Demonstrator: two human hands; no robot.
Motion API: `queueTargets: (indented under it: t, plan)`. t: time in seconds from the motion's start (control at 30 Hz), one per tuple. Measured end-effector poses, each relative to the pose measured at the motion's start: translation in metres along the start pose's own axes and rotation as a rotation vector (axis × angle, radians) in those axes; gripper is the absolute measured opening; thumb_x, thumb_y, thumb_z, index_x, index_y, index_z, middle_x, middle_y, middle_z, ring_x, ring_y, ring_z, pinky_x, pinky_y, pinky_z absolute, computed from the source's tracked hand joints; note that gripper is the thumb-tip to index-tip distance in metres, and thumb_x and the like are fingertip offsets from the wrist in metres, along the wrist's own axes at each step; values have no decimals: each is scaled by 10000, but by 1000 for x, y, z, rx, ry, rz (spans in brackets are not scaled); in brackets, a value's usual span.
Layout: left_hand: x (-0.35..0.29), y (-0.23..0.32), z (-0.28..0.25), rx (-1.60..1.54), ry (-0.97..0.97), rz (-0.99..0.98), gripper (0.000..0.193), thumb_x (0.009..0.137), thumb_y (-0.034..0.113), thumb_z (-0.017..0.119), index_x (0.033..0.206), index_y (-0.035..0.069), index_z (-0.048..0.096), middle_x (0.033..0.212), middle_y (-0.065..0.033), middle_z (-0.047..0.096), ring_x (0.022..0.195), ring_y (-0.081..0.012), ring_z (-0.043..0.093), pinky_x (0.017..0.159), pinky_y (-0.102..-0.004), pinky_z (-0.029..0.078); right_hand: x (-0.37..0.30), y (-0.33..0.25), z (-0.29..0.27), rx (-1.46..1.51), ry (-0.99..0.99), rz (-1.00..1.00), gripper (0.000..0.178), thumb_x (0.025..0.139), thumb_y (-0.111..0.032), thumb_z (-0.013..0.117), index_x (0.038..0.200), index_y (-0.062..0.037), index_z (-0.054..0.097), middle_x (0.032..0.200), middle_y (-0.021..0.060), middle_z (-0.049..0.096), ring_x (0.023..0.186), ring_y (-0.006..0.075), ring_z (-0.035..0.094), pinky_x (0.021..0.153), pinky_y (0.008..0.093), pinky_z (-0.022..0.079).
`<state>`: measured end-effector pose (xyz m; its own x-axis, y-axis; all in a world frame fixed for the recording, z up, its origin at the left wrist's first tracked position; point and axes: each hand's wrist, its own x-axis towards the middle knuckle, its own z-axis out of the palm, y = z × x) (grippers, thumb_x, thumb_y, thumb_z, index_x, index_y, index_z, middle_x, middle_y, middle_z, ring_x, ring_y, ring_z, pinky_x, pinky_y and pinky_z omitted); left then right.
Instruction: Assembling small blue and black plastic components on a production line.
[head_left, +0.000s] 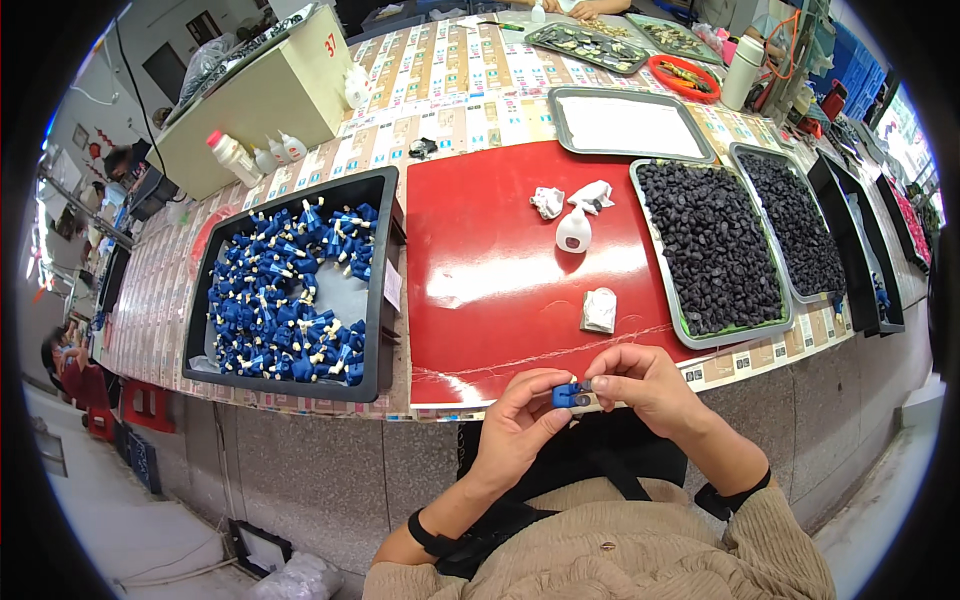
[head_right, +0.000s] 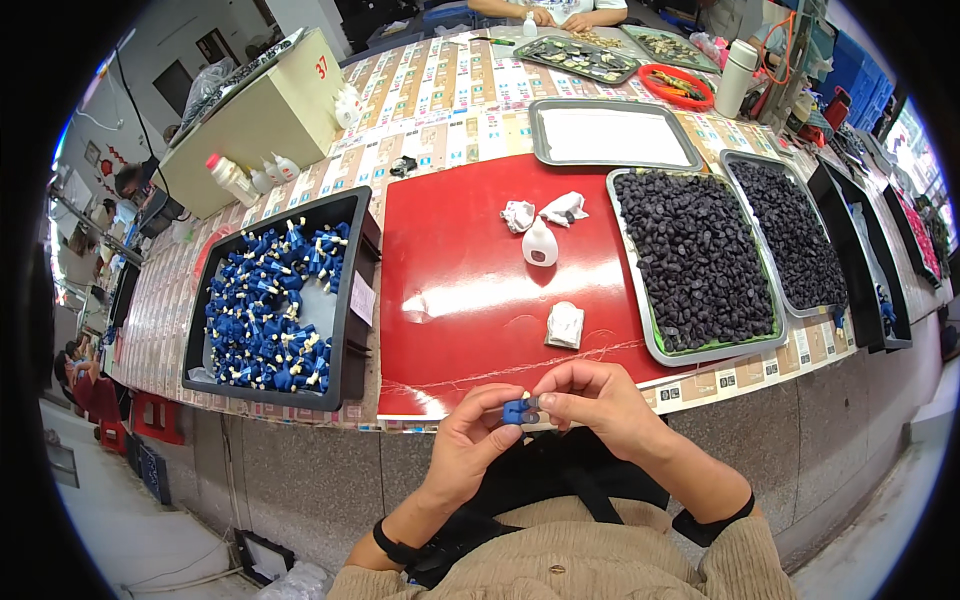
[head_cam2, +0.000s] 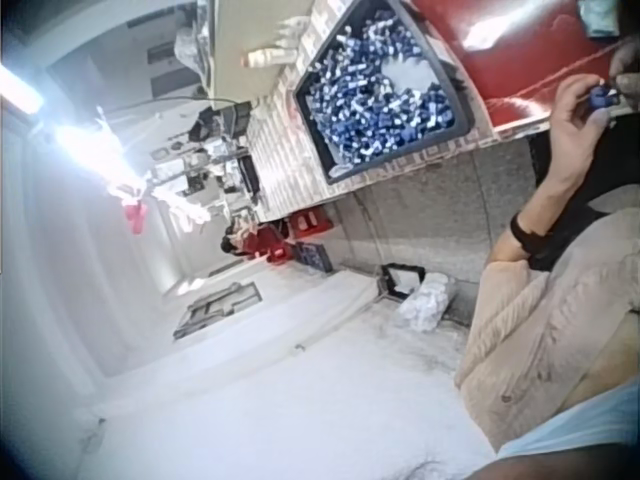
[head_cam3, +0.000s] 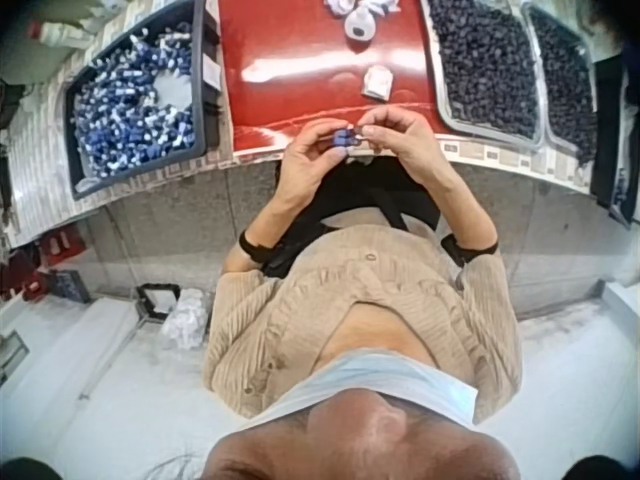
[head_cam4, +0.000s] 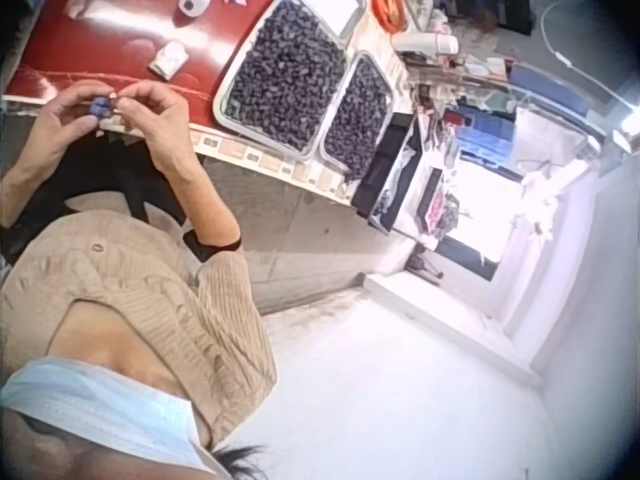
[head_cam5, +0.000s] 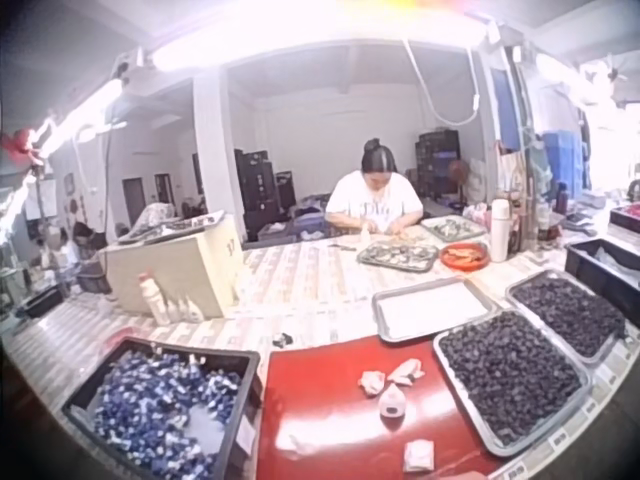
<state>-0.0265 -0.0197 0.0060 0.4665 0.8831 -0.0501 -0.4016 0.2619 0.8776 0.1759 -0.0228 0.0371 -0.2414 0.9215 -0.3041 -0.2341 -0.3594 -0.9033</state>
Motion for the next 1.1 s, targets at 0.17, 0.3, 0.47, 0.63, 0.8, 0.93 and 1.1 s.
queueTargets:
  t: [0.17, 0.3, 0.47, 0.63, 0.8, 0.93, 1.1]
  plan:
    - [-1, -1, 2, -3, -11, -4, 372, 858, -1, 645, 1219, 7, 553, 1216, -63, 502, 1115, -175, 550, 960, -310, 464, -2, -2, 1, -9, 13, 15, 153, 878, -121, 662, 978, -8, 643, 827, 24, 640, 711, 71, 578, 657, 222, 490]
    - [0, -3, 1, 93, -20, 32, 362, 851, -3, 654, 1204, 9, 576, 1177, -59, 512, 1090, -175, 562, 938, -302, 479, -3, 1, -3, -7, 13, 32, 151, 871, -116, 669, 967, -2, 644, 820, 29, 641, 702, 75, 573, 650, 219, 485]
    - [-3, -1, -2, 268, -32, 92, 356, 828, 4, 685, 1177, 17, 616, 1142, -59, 520, 1048, -166, 578, 903, -292, 498, -7, 0, -6, -2, 0, 72, 137, 854, -93, 685, 942, 6, 650, 826, 43, 647, 696, 82, 576, 638, 218, 482]
    - [-6, 7, -1, 628, -54, 176, 347, 770, -13, 723, 1110, 35, 670, 1053, -61, 568, 977, -150, 588, 858, -265, 498, -4, 4, -12, 7, -61, 137, 92, 849, -72, 685, 889, 6, 661, 817, 53, 655, 683, 89, 590, 628, 218, 483]
    - [-7, 11, 5, 610, -36, 157, 361, 744, -23, 737, 1096, 36, 678, 1016, -58, 585, 955, -151, 590, 856, -264, 492, -4, 5, -15, 30, -88, 144, 71, 848, -60, 681, 878, 2, 662, 811, 52, 656, 674, 92, 601, 629, 219, 493]
    - [-7, 6, 4, 618, -23, 154, 371, 730, -24, 747, 1089, 38, 681, 1020, -58, 591, 949, -155, 595, 853, -269, 491, -2, 8, -18, 41, -105, 136, 65, 847, -55, 683, 875, 0, 662, 811, 51, 656, 680, 93, 609, 636, 218, 502]
    - [-5, 14, 10, 732, 3, 258, 385, 703, -13, 767, 1075, 53, 691, 1039, -77, 606, 948, -177, 609, 842, -279, 499, -4, 9, -19, 39, -108, 82, 80, 848, -57, 686, 897, 0, 662, 827, 48, 657, 718, 93, 616, 663, 222, 508]
